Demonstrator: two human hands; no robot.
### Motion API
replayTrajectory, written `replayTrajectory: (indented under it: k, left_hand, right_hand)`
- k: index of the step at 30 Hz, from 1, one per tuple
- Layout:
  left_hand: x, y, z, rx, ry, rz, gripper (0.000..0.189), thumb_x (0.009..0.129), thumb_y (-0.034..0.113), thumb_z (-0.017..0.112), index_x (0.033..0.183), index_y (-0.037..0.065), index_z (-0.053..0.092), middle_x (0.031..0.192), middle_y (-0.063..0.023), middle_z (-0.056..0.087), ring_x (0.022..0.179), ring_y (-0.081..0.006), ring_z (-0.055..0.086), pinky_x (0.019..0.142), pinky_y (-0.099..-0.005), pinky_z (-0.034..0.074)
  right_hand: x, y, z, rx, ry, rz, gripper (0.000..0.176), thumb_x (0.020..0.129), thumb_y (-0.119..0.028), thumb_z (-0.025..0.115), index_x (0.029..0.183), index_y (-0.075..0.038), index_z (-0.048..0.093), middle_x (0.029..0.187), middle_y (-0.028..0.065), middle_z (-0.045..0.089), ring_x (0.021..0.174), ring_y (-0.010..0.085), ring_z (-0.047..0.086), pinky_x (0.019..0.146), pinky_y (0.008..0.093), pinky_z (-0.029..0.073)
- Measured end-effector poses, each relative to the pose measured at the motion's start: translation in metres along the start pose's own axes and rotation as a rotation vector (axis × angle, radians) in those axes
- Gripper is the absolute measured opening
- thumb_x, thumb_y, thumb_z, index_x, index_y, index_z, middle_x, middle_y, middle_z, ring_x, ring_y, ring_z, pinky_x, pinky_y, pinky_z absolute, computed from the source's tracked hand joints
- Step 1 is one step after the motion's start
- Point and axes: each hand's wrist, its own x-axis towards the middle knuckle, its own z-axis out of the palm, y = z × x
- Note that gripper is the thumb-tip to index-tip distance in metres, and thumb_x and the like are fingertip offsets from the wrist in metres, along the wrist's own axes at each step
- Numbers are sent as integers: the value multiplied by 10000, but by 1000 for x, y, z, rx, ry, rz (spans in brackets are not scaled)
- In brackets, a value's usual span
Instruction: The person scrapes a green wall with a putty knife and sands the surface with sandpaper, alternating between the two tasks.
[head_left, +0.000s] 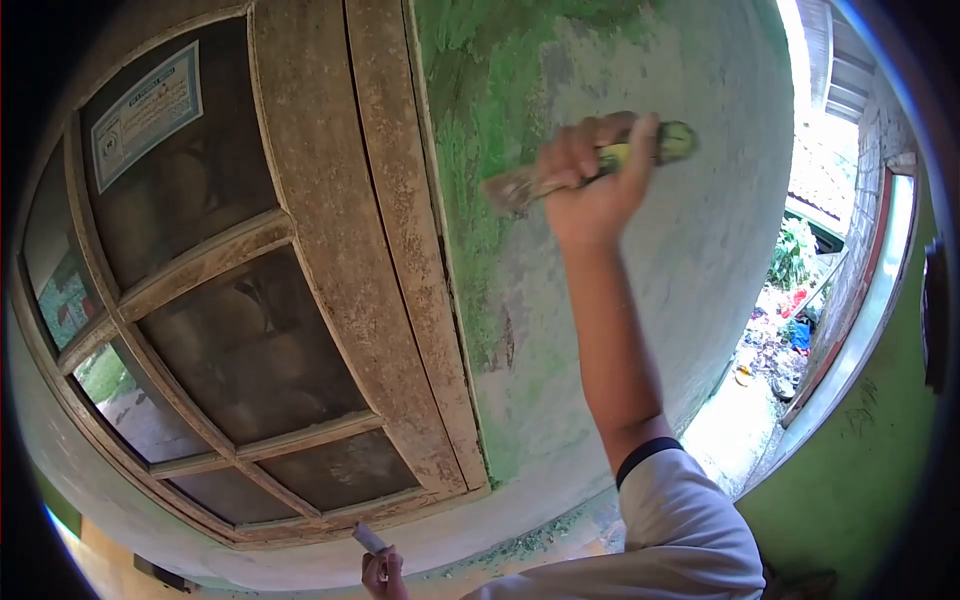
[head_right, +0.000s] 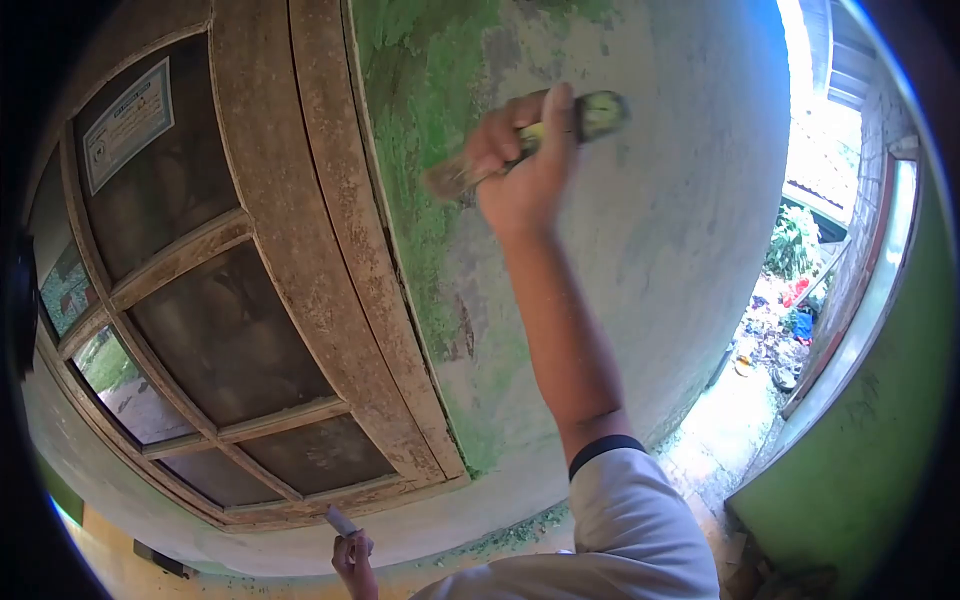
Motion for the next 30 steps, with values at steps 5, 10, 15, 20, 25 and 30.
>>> replayTrajectory:
  k: [5, 10, 15, 20, 25, 30]
  left_hand:
    - [6, 18, 11, 0, -17, -24, 23, 864, 47, 596, 853, 27, 602, 757, 23, 426, 679, -72, 408, 590, -216, 378]
    - [12, -9, 10, 4, -65, -4, 40, 870, 70, 592, 860, 33, 603, 759, 16, 451, 684, -75, 427, 588, -228, 379]
    - [22, -6, 21, -13, -155, -16, 78, 869, 91, 595, 871, 13, 591, 764, -3, 471, 693, -88, 455, 593, -233, 387]
    - [28, -9, 27, -17, -261, -1, 88, 864, 99, 603, 876, 12, 592, 768, -13, 488, 684, -100, 469, 590, -243, 395]
    - [29, -3, 28, 19, -305, -2, 77, 855, 89, 612, 872, 16, 598, 764, -14, 496, 675, -102, 467, 590, -242, 393]
    - [25, 12, 26, 14, -386, -8, 57, 845, 76, 619, 853, 22, 606, 748, -4, 498, 668, -92, 459, 592, -234, 385]
  right_hand:
    - [-28, 0, 29, -559, -338, 6, 361, 857, -431, 590, 765, -107, 459, 608, -2, 462, 482, 126, 435, 433, 283, 359]
    - [-20, -49, 38, -1338, -1081, 300, 258, 785, -249, 704, 811, -46, 547, 656, 19, 531, 567, 98, 548, 495, 239, 434]
    - [-1, -109, 45, -1307, -473, -44, 241, 757, -35, 695, 980, -16, 606, 869, 79, 641, 806, 132, 614, 714, 262, 498]
    - [-26, -129, 27, -1355, -184, -414, 281, 731, 9, 698, 990, 2, 590, 961, 106, 631, 879, 139, 596, 798, 259, 472]
    - [-27, -138, 35, -1503, -427, 40, 259, 727, 0, 708, 952, -13, 580, 913, 101, 623, 839, 145, 588, 748, 259, 474]
    - [-37, -163, 29, -1205, 91, -436, 287, 813, 31, 570, 1057, -46, 440, 1050, 182, 581, 782, 204, 614, 655, 278, 514]
